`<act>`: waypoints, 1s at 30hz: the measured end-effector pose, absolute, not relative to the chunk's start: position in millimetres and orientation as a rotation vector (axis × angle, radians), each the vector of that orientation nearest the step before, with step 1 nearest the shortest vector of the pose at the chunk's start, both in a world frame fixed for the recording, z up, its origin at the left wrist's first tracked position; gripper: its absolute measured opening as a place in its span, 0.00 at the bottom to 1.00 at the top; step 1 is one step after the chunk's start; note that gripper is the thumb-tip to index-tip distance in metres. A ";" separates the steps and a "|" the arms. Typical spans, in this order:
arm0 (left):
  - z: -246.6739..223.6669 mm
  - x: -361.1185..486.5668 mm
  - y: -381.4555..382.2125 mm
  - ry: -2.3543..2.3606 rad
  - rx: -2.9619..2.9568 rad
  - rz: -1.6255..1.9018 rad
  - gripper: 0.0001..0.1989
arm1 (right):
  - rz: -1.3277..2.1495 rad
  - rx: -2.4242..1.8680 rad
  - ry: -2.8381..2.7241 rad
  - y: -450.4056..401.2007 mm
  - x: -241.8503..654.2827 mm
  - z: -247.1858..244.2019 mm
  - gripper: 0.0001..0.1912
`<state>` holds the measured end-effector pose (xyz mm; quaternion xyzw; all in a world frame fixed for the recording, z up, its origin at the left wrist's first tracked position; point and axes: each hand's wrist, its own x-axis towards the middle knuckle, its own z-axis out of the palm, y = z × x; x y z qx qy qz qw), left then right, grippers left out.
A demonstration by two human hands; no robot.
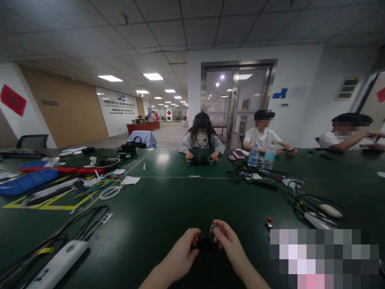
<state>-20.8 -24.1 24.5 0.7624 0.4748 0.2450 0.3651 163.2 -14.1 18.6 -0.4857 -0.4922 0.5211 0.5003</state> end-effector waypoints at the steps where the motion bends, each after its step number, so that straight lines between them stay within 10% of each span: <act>1: 24.2 -19.9 -24.0 1.231 1.970 0.634 0.22 | 1.269 -1.168 -1.189 -14.7 163.3 20.0 0.19; 30: 25.4 -16.6 -20.2 1.266 1.975 0.702 0.15 | 1.373 -1.160 -0.670 -1.7 173.2 15.2 0.10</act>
